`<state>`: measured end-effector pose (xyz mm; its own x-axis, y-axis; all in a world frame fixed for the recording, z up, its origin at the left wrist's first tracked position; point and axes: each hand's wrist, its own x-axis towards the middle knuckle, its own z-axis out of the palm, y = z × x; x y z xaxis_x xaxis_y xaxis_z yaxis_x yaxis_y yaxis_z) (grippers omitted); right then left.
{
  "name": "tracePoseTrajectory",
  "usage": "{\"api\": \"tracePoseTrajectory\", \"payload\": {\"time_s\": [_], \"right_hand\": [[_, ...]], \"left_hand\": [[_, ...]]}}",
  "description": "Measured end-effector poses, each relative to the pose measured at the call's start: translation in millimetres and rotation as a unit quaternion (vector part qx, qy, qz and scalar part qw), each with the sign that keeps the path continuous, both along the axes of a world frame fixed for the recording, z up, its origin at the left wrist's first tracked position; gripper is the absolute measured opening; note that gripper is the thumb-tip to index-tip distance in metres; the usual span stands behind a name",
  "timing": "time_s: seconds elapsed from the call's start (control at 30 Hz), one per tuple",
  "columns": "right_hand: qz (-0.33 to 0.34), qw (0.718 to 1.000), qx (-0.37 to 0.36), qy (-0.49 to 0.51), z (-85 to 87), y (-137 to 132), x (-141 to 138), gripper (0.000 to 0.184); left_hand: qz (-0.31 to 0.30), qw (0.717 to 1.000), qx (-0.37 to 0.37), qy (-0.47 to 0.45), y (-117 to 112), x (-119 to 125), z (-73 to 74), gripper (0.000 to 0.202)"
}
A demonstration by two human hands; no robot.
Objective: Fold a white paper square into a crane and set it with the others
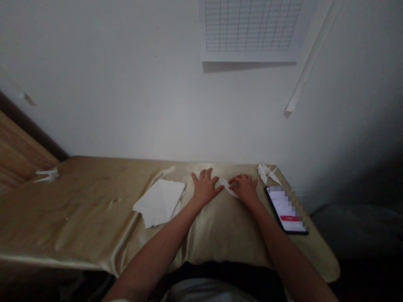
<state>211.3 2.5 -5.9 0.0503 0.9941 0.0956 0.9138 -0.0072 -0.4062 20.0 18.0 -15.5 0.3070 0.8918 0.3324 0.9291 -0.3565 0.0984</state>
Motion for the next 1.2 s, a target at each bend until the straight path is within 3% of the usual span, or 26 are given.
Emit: {"api": "tracePoseTrajectory", "payload": {"time_s": [0.13,0.33,1.2], "right_hand": [[-0.004,1.0,0.0,0.008,-1.7,0.6,0.9,0.014],[-0.01,1.0,-0.004,0.011,-2.3,0.2,1.6,0.011],[-0.012,1.0,-0.022,0.0,4.0,-2.6,0.0,0.012]], "left_hand": [[-0.02,1.0,0.001,-0.018,-2.9,-0.6,0.5,0.049],[-0.094,0.995,-0.021,0.0,-6.7,-1.1,3.2,0.034],[-0.002,0.999,-0.043,0.016,-0.1,0.9,6.5,0.045]]}}
